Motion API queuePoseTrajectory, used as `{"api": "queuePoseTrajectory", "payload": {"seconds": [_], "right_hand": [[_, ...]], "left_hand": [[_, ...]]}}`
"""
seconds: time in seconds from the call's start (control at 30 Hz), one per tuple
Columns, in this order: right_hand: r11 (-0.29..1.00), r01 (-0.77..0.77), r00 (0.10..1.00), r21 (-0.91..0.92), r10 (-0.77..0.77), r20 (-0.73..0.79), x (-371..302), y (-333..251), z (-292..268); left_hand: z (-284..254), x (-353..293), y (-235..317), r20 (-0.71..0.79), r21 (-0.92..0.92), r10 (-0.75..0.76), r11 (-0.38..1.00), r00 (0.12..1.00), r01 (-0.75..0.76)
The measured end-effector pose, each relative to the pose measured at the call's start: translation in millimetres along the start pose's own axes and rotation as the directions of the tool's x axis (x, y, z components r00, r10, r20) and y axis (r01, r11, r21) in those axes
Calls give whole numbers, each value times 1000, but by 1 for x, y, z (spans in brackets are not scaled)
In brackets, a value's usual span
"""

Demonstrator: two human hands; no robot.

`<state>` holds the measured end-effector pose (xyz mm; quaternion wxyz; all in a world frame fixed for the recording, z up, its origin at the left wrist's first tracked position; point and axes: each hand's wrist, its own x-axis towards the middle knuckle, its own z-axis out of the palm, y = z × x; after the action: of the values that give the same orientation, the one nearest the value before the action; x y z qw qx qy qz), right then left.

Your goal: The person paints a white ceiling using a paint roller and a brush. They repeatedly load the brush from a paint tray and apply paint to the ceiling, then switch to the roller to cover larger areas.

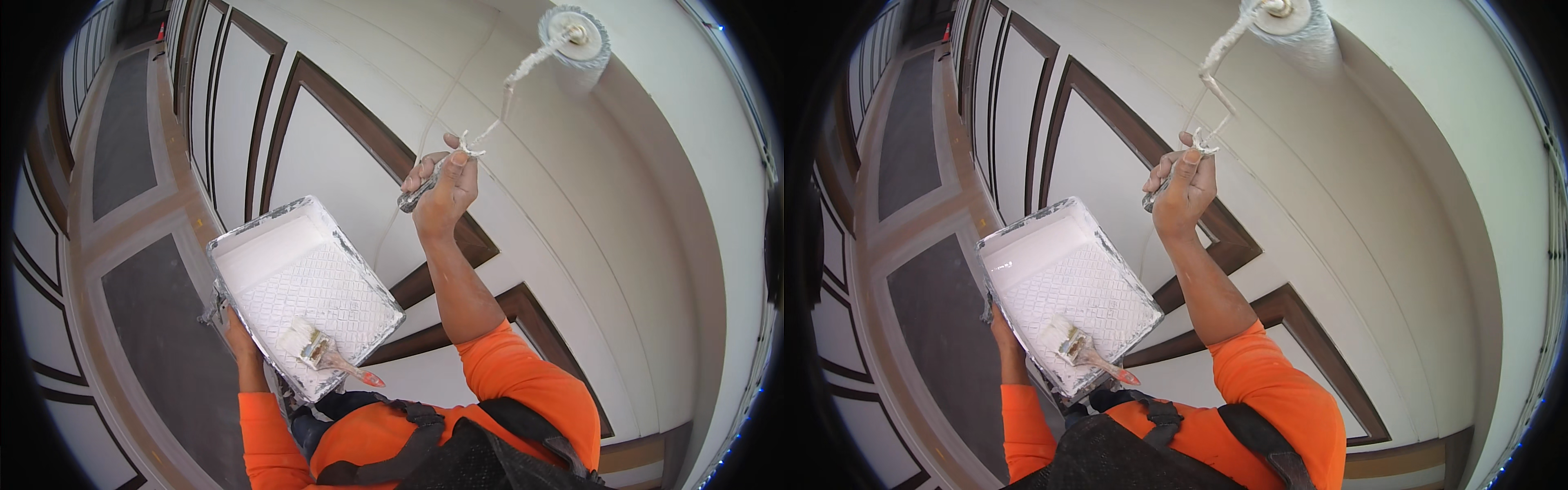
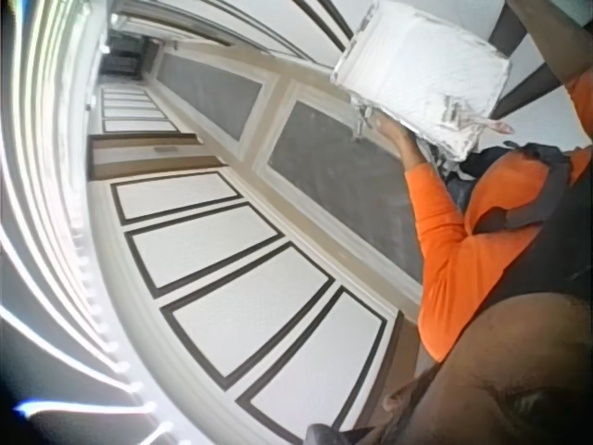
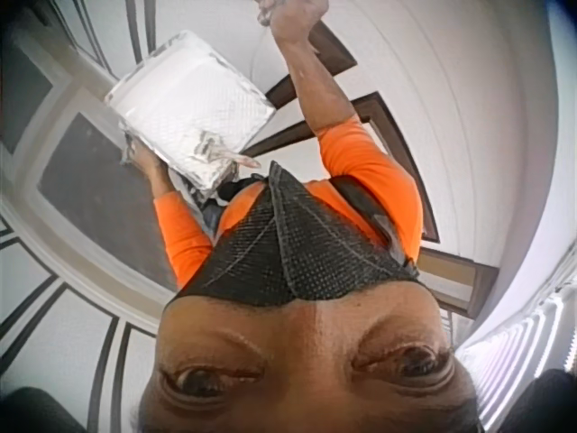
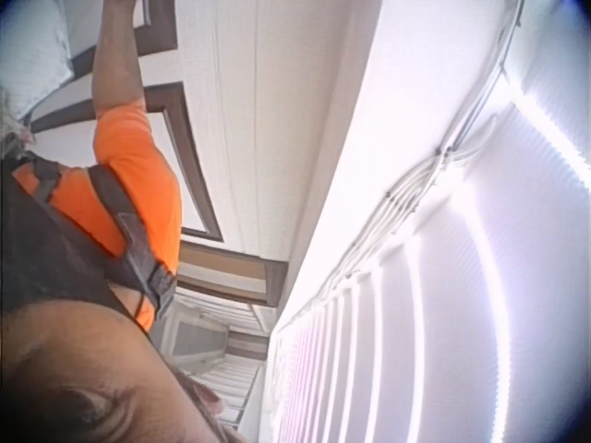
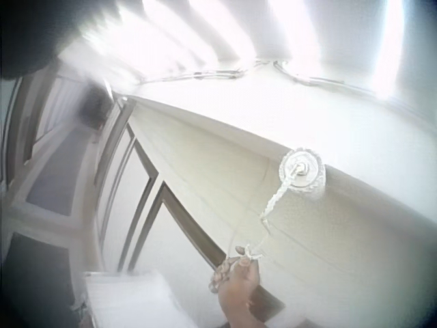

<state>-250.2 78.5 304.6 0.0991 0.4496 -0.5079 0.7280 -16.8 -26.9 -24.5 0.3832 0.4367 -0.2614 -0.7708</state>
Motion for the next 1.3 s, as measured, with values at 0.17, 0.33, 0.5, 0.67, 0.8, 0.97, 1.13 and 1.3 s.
{"api": "queuePoseTrajectory", "payload": {"seconds": [0.17,0.33,0.5,0.67,0.8,0.97,1.13,1.3], "right_hand": [[994,-35,998,-99,40,49,19,19,33],[993,-59,993,-98,68,101,39,38,63],[993,-60,982,-98,76,171,55,54,94],[986,29,980,-164,5,199,84,95,114],[984,-2,984,-178,34,174,99,103,133],[984,-56,984,-168,83,156,102,98,144],[990,-114,983,-79,124,136,67,64,129],[998,-51,991,-49,57,120,38,54,112]], "left_hand": [[-2,-1,1,17,-29,-9,1000,1000,9],[4,-8,6,14,-8,2,1000,1000,-2],[2,-6,4,-2,-30,21,999,1000,-21],[2,-7,7,-26,44,10,999,1000,-9],[1,-6,4,-20,22,24,999,1000,-24],[1,-6,3,-26,-6,21,1000,999,-21],[4,-9,7,-8,2,38,999,999,-38],[6,-14,11,-19,2,37,999,999,-37]]}}
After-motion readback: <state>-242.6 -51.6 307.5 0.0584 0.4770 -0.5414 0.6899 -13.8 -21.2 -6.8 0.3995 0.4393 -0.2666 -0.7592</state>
